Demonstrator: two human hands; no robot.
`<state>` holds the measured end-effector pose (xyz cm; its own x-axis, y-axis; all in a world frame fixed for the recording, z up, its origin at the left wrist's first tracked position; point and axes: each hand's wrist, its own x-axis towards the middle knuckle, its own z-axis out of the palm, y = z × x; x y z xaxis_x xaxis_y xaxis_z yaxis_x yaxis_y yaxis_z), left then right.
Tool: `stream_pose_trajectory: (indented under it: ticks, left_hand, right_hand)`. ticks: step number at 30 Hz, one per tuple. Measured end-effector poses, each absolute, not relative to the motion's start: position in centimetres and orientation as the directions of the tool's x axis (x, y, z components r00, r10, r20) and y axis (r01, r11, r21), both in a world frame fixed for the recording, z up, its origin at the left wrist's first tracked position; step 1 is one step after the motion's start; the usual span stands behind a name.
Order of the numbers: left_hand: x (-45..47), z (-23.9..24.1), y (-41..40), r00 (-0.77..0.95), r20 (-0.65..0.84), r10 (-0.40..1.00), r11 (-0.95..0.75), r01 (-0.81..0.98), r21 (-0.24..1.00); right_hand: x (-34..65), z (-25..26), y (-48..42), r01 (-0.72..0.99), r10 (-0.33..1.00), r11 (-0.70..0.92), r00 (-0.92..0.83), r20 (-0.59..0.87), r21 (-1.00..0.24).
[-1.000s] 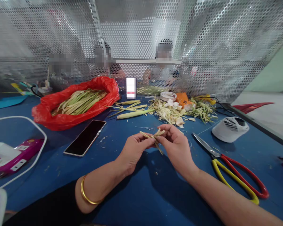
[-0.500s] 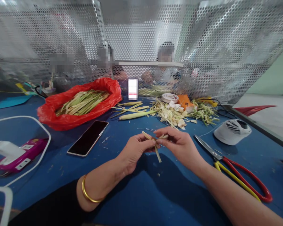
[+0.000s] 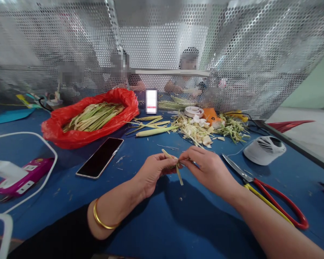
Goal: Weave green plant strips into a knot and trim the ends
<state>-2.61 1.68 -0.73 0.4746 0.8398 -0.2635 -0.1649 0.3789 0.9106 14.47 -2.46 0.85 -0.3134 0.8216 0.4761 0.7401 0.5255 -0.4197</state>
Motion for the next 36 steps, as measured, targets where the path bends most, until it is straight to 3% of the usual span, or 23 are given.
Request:
stream_pose_trajectory:
  ticks: [5,12,18,20,26,28,36]
  left_hand:
    - [-2.7,-1.0,1.9,0.496,-0.291,0.818,0.415,-0.161,0.895]
    - [-2.7,-0.7,2.1,0.501,-0.269,0.822,0.395,-0.162,0.904]
    - [-3.2,-0.5,2.5,0.579,-0.321,0.749,0.453,-0.096,0.886]
    - [-3.2,-0.4,2.5,0.593,-0.302,0.747,0.437,-0.095,0.895]
    - [-3.1,-0.3,2.4,0.523,-0.320,0.790,0.416,-0.072,0.907]
    - [-3.1,-0.3,2.4,0.519,-0.323,0.791,0.422,-0.080,0.903]
    - [-3.1,-0.2,2.3,0.515,-0.341,0.786,0.452,-0.105,0.886]
  right_hand:
    - [14.0,0.2,-2.4,0.773,0.836,0.487,-0.277,0.473,-0.407]
    - [13.9,0.2,-2.3,0.709,0.879,0.415,-0.151,0.452,-0.570]
    - [14.1,0.4,-2.3,0.803,0.794,0.536,-0.375,0.478,-0.261]
    - [14.1,0.4,-2.3,0.799,0.772,0.558,-0.400,0.494,-0.223]
    - [14.2,0.1,-2.1,0.693,0.824,0.534,-0.301,0.480,-0.483]
    - [14.4,0.1,-2.0,0.672,0.827,0.540,-0.312,0.468,-0.506]
    - [15.0,0.2,-2.0,0.757,0.737,0.612,-0.440,0.513,-0.228]
